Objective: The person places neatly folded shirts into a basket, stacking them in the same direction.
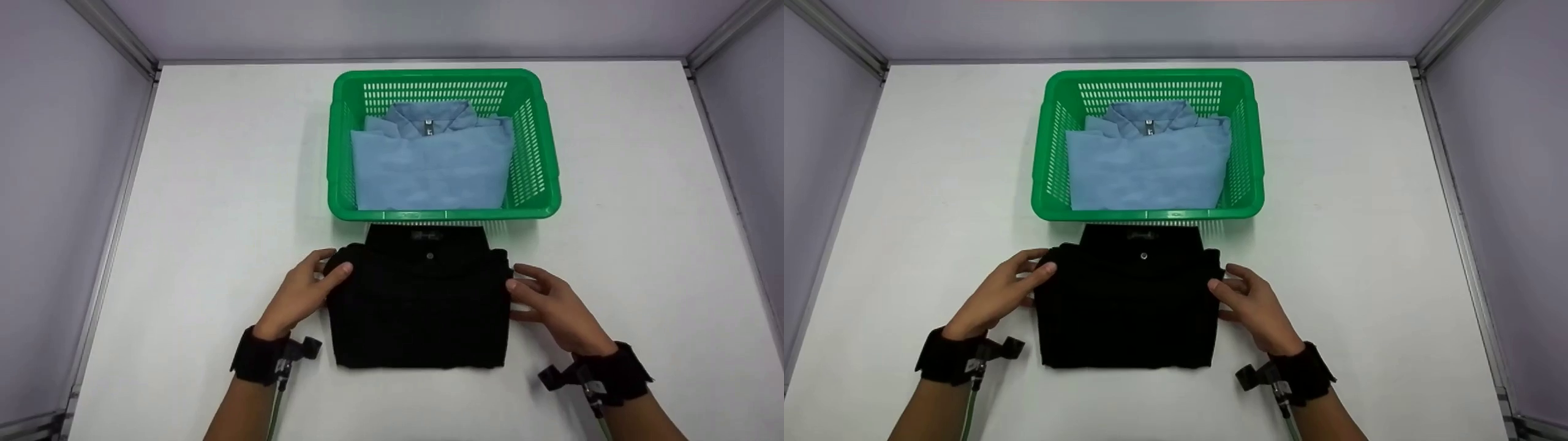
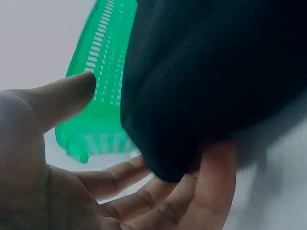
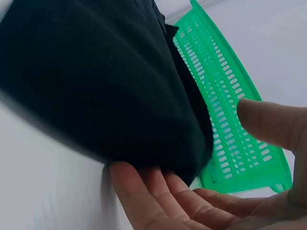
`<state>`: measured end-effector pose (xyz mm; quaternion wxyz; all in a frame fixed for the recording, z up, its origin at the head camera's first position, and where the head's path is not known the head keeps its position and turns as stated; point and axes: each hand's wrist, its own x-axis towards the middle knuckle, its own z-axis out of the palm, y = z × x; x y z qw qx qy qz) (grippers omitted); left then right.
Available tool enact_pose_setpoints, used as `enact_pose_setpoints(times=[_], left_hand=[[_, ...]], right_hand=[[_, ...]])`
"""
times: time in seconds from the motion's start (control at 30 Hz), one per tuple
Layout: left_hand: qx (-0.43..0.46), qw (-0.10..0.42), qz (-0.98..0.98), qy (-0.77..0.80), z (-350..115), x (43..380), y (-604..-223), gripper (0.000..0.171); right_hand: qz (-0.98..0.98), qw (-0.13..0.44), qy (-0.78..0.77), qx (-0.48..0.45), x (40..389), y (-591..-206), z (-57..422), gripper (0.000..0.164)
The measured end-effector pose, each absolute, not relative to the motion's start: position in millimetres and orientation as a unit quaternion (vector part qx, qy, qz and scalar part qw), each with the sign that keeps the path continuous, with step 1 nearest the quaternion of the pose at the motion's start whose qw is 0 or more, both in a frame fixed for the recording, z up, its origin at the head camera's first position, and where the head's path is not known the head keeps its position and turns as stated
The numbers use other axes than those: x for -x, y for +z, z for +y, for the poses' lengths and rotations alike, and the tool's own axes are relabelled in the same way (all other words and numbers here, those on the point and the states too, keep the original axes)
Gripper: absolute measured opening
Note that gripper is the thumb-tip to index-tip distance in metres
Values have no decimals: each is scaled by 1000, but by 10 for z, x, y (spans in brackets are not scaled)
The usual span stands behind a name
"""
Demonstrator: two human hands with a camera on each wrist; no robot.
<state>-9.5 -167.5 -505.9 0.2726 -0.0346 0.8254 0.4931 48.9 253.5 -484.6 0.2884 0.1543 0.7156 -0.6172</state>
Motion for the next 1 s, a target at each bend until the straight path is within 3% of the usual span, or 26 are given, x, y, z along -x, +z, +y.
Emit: enact_pose_setpoints(times=[0.43,1.0], left_hand=[[100,297,751,582,-2026,-52,-5025,80],[88,352,676,642,-1879,-12,-5148,74]], right_hand=[[690,316,-622,-194,-558,-4834,2803,76],[610,373,-689,-119,-427,-4970,2717,69]])
